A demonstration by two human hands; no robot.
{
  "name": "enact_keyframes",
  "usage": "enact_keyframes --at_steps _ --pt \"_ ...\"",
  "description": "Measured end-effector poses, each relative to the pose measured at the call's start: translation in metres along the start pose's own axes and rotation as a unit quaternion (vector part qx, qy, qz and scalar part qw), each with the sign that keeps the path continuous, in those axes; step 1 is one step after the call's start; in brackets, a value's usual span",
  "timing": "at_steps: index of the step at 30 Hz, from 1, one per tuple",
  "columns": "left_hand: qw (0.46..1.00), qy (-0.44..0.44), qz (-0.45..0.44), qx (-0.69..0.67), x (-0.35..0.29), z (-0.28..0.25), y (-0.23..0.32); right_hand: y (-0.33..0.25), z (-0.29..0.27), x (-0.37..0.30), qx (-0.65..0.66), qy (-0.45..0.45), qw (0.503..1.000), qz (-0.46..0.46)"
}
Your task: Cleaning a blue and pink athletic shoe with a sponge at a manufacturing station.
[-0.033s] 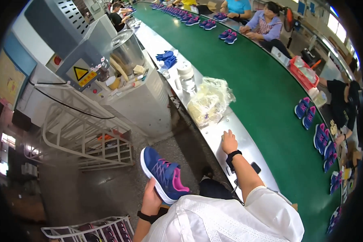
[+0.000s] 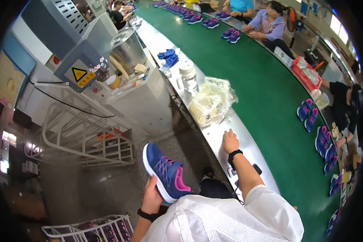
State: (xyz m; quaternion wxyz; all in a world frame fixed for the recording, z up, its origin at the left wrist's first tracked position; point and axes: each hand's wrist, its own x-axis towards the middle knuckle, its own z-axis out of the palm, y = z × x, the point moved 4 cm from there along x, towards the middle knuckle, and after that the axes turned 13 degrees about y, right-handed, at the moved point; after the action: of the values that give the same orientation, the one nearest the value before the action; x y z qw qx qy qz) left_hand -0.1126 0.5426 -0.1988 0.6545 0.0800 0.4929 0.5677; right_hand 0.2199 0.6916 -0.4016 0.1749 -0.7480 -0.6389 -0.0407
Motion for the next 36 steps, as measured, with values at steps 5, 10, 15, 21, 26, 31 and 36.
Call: enact_keyframes --at_steps 5,10,15,21,26,31,36 --pt "1.0 0.016 0.019 0.002 0.03 0.044 0.013 0.003 0.012 0.014 -0.026 -0.101 0.994 -0.036" --pt "0.997 -0.012 -0.057 0.042 0.056 0.073 0.006 0.039 0.009 0.013 0.053 -0.127 0.987 0.084" --pt "0.979 -0.115 -0.129 0.107 0.086 0.108 -0.001 -0.023 -0.091 0.031 0.501 -0.093 0.819 0.263" --pt "0.888 -0.295 -0.245 0.256 0.092 0.143 -0.011 -0.079 -0.192 0.057 0.731 0.0 0.618 0.29" --pt "0.778 -0.441 -0.26 0.365 0.125 0.143 -0.008 -0.097 -0.206 0.038 0.77 0.0 0.565 0.296" --pt "0.779 -0.518 -0.256 0.241 0.137 0.214 -0.024 -0.119 -0.211 0.012 0.744 0.032 0.576 0.336" --pt "0.732 -0.496 -0.364 0.293 0.111 0.21 -0.044 -0.096 -0.263 -0.026 0.371 0.203 0.875 0.235"
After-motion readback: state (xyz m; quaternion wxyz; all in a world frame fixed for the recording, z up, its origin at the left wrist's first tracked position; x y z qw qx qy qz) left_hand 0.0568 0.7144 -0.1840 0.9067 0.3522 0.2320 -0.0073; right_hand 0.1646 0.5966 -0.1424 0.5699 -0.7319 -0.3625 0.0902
